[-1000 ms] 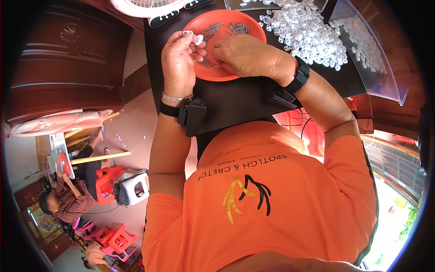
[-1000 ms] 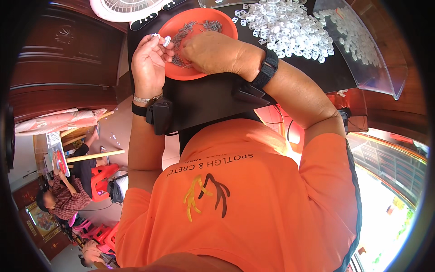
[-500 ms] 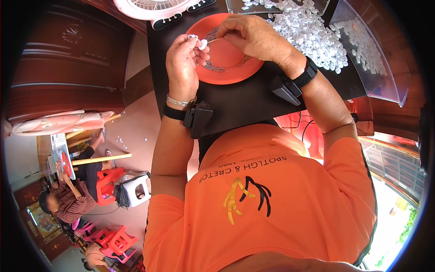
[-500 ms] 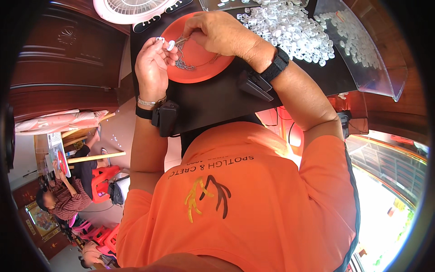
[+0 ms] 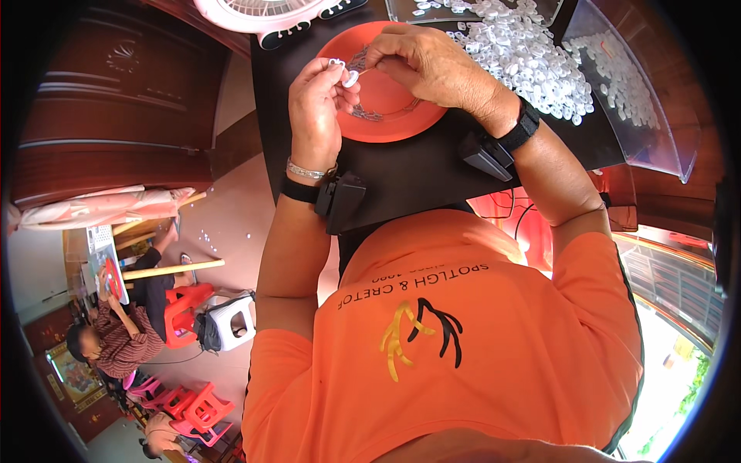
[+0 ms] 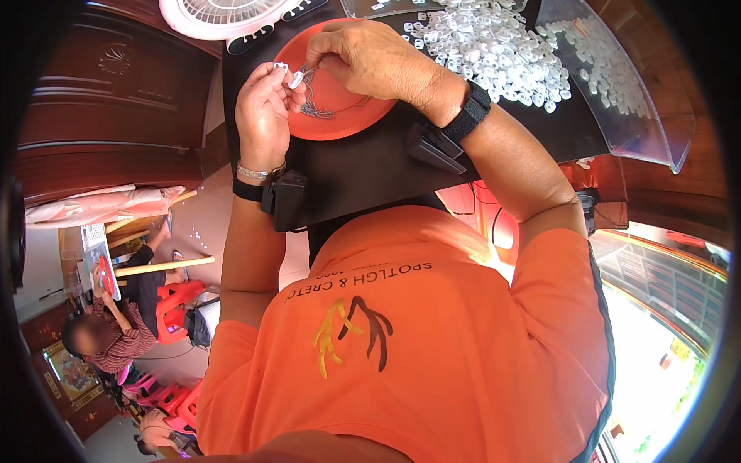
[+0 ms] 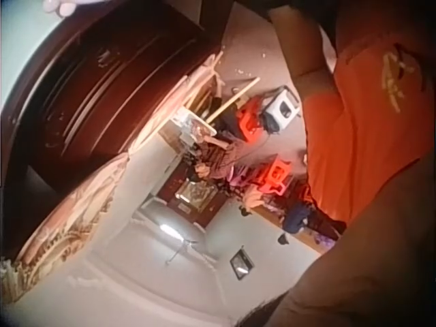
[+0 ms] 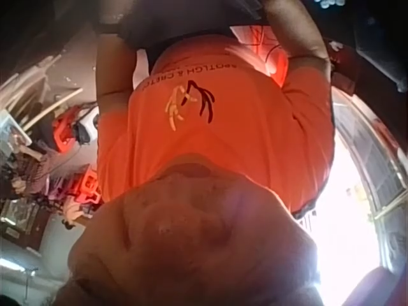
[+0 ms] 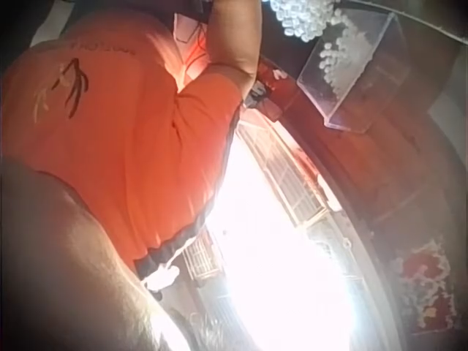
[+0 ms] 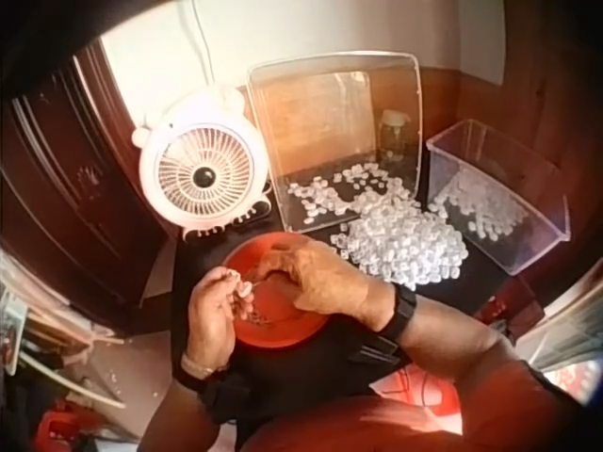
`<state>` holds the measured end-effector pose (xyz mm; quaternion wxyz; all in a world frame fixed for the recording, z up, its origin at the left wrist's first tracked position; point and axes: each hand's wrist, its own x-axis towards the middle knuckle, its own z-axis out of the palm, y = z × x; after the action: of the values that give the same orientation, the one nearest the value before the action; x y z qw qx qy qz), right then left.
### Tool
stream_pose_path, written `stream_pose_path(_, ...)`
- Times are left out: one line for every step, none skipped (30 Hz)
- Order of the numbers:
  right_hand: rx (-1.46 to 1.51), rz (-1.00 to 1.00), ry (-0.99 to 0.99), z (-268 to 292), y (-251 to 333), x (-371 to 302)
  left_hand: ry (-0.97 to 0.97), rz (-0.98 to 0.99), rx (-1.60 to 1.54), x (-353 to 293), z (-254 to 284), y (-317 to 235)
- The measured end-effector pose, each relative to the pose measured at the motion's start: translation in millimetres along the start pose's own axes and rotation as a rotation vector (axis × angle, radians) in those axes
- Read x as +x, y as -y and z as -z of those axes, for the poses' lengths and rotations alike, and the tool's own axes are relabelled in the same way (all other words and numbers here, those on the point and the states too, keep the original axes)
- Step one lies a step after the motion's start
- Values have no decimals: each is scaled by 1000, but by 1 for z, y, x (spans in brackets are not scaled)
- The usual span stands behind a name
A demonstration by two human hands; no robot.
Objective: The person is manually assembling small white plastic components by inserting tiny metal pieces into them.
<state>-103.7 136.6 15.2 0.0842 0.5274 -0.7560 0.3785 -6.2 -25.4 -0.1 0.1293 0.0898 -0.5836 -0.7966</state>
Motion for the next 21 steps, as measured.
stream_pose_path(9,3,7,0,-1,0,-4,1,2,0,0,0)
stream_pose_path(19,6,14,0,-1,0,-5,1,2,0,0,0)
stream_pose_path(20,5,15,0,-1,-1,1,2,6,-1,-1,0)
stream_pose_path(18,6,30,0,0,-1,7,3,10,-1,-1,0)
stream_pose_path(16,6,45,0,0,-1,6,4,10,-1,-2,0)
stream_pose_path(17,6,46,0,1,-1,6,9,14,-2,-2,-1)
stream_pose_path(54,-14,73,1,1,0,6,15,17,-2,-2,-1)
stream_pose_path(91,-33,101,2,2,0,5,16,17,-2,-1,-1)
stream_pose_path(90,-35,101,1,1,0,36,20,-21,-2,0,-1)
stream_pose_path(182,-48,127,1,1,0,67,25,-59,-1,1,-1)
stream_pose_path(273,-62,154,0,0,0,68,26,-59,-1,1,-1)
stream_pose_path(274,-62,154,-1,0,0,87,28,-84,0,1,0)
stream_pose_path(278,-79,169,-2,1,0,105,30,-110,0,2,0)
stream_pose_path(282,-96,184,-3,1,-1,105,30,-110,0,3,0)
stream_pose_path(282,-96,186,-2,2,-1,110,36,-106,1,3,-1)
stream_pose_path(264,-99,181,-1,2,0,116,41,-102,1,4,-1)
stream_pose_path(246,-103,177,0,3,0,115,42,-102,1,4,0)
stream_pose_path(247,-103,177,1,2,0,111,40,-97,0,4,1)
stream_pose_path(232,-93,172,3,0,1,107,38,-92,0,4,1)
stream_pose_path(217,-83,166,4,-1,1,106,38,-93,0,3,1)
stream_pose_path(218,-83,167,6,-2,0,36,26,-88,-1,1,0)
